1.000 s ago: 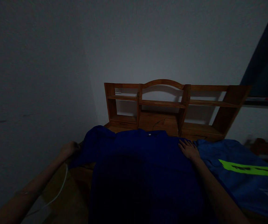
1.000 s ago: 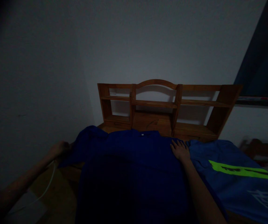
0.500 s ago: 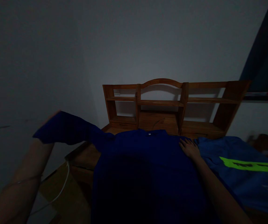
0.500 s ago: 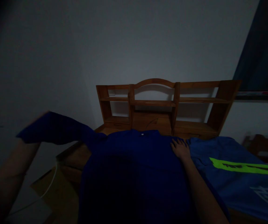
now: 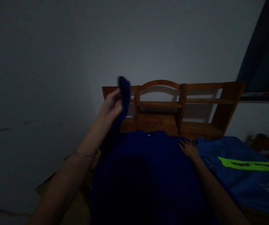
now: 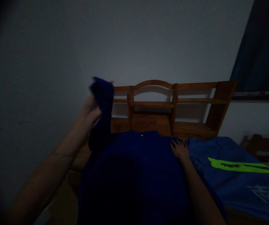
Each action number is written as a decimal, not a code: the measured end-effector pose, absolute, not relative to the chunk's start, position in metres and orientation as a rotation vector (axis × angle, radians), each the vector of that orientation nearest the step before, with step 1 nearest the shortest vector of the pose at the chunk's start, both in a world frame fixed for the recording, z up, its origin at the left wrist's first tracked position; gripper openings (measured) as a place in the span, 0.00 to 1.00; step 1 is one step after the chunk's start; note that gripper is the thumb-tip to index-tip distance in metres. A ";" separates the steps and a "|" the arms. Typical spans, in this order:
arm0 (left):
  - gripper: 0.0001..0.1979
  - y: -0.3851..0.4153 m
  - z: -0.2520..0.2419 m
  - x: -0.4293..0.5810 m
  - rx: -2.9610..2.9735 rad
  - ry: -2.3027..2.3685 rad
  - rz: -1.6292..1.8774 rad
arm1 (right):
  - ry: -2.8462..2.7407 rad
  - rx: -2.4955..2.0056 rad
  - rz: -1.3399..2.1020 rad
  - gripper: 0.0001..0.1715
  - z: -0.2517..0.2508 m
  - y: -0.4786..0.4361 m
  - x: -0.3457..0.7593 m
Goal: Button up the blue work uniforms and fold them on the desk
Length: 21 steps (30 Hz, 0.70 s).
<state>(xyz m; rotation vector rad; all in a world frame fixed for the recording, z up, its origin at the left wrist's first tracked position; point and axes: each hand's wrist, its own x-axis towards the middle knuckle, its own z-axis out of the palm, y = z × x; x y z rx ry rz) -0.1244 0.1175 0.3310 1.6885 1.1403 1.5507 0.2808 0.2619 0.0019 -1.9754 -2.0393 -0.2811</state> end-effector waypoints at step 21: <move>0.30 0.219 0.104 -0.272 2.021 1.728 0.636 | -1.784 -1.617 0.215 0.31 0.029 0.245 0.281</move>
